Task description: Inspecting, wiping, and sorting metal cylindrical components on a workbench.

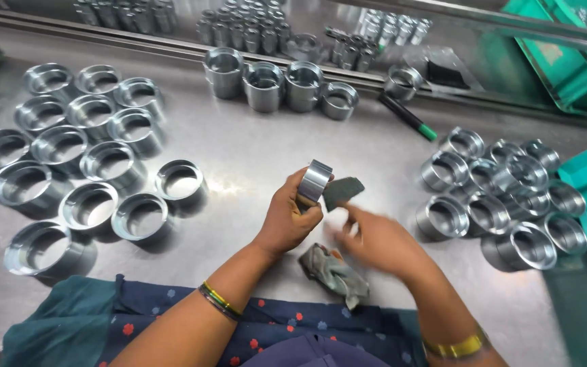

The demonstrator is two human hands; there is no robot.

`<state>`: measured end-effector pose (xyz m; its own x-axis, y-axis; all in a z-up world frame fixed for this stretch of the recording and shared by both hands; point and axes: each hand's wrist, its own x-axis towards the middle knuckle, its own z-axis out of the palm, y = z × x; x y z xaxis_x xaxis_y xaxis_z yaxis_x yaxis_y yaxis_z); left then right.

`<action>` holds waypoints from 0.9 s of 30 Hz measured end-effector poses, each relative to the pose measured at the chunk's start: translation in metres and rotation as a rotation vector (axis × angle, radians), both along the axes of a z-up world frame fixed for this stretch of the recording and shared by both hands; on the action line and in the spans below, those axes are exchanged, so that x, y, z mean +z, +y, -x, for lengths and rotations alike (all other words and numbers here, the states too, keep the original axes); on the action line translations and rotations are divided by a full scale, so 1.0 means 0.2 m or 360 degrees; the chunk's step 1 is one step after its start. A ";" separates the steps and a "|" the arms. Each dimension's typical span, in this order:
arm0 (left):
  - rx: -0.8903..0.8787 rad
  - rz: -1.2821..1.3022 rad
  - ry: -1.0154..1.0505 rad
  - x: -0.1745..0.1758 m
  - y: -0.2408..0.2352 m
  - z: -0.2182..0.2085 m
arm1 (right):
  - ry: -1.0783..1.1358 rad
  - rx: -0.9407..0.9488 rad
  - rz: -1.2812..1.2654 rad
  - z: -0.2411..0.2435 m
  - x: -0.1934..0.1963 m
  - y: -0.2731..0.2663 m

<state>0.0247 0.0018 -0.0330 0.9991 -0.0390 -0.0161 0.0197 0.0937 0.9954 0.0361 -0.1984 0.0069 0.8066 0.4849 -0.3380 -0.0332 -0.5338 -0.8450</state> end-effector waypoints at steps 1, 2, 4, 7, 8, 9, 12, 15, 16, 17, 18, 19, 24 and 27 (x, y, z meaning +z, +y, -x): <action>0.0219 -0.0194 -0.0342 -0.04 0.01 -0.03 | -0.0643 0.0316 0.0226 0.06 -0.05 -0.04; 0.0435 -0.0393 -0.0676 -0.09 0.02 -0.06 | -0.1284 0.0627 0.0442 0.14 -0.11 -0.08; 0.0490 -0.0388 -0.0629 -0.05 0.03 -0.04 | -0.1078 0.0694 0.0227 0.25 -0.05 0.01; 0.0512 -0.0448 -0.0651 -0.04 0.02 -0.04 | -0.0438 0.0247 0.0054 0.18 0.04 0.03; 0.0498 -0.0543 -0.0721 -0.04 0.02 -0.02 | -0.0013 -0.0247 0.0060 0.13 0.06 0.02; 0.0498 -0.0535 -0.0716 0.00 0.01 0.00 | -0.0010 -0.0247 0.0068 0.10 0.11 0.07; 0.0237 -0.0388 -0.0495 0.07 -0.02 0.04 | -0.1109 -0.0553 0.0019 0.06 0.24 0.22; 0.0263 -0.0452 -0.0779 0.03 -0.04 0.04 | -0.2217 0.0084 0.0093 -0.03 0.26 0.38; 0.0195 -0.0324 -0.0641 0.05 -0.03 0.05 | -0.1886 0.0061 0.0008 -0.12 0.24 0.38; 0.0125 -0.0197 -0.0503 0.07 -0.03 0.06 | -0.1554 0.0039 -0.0074 -0.21 0.21 0.38; 0.0125 -0.0199 -0.0478 0.07 -0.02 0.08 | -0.1529 0.0040 -0.0075 -0.28 0.18 0.35; 0.0203 -0.0540 -0.0824 0.08 -0.02 0.10 | -0.0492 0.0060 -0.0447 -0.35 0.15 0.32; 0.0267 -0.0852 -0.0965 0.04 -0.04 0.05 | 0.0556 -0.0005 -0.0809 -0.32 0.06 0.31; 0.0190 0.0007 -0.0267 0.01 -0.04 0.04 | -0.2134 0.0062 0.0239 -0.16 0.07 0.38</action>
